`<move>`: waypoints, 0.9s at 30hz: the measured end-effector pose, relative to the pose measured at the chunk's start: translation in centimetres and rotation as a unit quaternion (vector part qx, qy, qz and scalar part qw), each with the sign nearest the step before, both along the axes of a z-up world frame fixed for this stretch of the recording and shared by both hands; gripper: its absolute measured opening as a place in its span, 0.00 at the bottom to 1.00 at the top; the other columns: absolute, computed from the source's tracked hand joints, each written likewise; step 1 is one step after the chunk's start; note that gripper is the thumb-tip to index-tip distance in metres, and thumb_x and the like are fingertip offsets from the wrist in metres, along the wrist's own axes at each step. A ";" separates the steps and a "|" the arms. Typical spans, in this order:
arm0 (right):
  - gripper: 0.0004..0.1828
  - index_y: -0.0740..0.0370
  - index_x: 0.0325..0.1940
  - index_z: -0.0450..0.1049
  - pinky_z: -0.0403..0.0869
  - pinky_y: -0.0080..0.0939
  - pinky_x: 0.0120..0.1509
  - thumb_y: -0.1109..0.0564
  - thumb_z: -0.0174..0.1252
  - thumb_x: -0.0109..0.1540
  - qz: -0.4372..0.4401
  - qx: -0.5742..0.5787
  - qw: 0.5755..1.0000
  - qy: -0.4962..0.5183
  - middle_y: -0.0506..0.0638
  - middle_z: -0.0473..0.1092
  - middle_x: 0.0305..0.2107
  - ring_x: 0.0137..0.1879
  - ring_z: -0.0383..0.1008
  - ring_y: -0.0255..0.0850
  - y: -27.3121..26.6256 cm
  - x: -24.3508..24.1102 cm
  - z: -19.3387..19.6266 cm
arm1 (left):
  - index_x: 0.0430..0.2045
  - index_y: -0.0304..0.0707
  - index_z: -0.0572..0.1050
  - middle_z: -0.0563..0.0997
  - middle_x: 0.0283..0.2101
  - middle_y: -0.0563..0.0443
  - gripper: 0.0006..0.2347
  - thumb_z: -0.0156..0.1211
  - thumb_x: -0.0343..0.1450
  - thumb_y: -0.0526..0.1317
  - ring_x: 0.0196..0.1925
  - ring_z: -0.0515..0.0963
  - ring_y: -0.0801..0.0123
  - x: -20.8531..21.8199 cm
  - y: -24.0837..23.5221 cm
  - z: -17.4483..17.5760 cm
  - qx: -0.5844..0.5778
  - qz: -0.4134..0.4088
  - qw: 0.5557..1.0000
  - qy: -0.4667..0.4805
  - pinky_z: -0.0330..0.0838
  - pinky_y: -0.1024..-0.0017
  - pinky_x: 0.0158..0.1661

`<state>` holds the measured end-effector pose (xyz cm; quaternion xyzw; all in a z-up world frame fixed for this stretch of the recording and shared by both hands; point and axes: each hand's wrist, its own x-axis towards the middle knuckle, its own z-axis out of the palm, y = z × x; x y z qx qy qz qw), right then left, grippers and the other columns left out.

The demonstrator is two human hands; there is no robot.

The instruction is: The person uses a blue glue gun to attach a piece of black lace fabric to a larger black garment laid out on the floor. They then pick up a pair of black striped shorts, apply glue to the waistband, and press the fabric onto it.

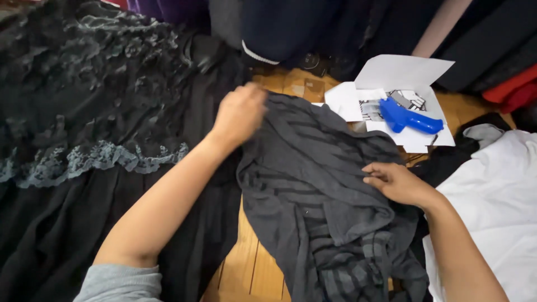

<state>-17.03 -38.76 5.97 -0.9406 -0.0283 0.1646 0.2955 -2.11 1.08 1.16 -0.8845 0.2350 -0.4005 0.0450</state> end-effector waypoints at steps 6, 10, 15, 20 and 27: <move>0.13 0.55 0.54 0.80 0.77 0.47 0.47 0.60 0.59 0.66 -0.101 0.099 0.986 -0.092 0.51 0.81 0.32 0.40 0.76 0.39 -0.5 1.0 -4.2 | 0.29 0.47 0.77 0.75 0.42 0.52 0.21 0.73 0.56 0.60 0.50 0.80 0.54 -5.2 -2.1 2.5 0.015 -0.236 0.898 0.371 0.71 0.57 0.52; 0.14 0.58 0.58 0.79 0.76 0.46 0.41 0.58 0.59 0.68 -0.157 0.138 0.975 -0.075 0.55 0.80 0.31 0.34 0.75 0.42 -2.8 2.3 -4.4 | 0.35 0.55 0.81 0.78 0.51 0.56 0.18 0.75 0.57 0.57 0.55 0.81 0.58 -4.7 -1.5 2.5 0.127 -0.124 0.828 0.531 0.70 0.57 0.54; 0.18 0.55 0.53 0.83 0.71 0.39 0.63 0.47 0.61 0.63 -0.128 -0.032 0.987 0.090 0.49 0.81 0.41 0.47 0.78 0.40 2.1 -0.7 7.8 | 0.29 0.41 0.84 0.84 0.34 0.40 0.11 0.52 0.65 0.40 0.40 0.84 0.43 -3.1 0.7 1.8 0.180 -0.120 0.826 0.520 0.79 0.55 0.40; 0.17 0.61 0.53 0.83 0.68 0.42 0.67 0.53 0.65 0.61 -0.174 -0.061 0.976 0.119 0.49 0.79 0.53 0.61 0.74 0.41 0.3 -2.1 10.4 | 0.34 0.53 0.84 0.85 0.42 0.50 0.13 0.57 0.64 0.52 0.50 0.82 0.53 -5.0 0.0 5.9 0.170 -0.032 0.801 0.574 0.78 0.59 0.43; 0.15 0.60 0.39 0.81 0.63 0.36 0.42 0.48 0.58 0.68 -0.075 -0.024 0.995 0.062 0.48 0.68 0.25 0.33 0.63 0.37 -2.5 -1.7 8.1 | 0.56 0.49 0.78 0.71 0.68 0.42 0.27 0.58 0.67 0.63 0.63 0.75 0.50 -4.3 -2.2 0.8 -0.027 -0.245 0.875 0.416 0.70 0.54 0.56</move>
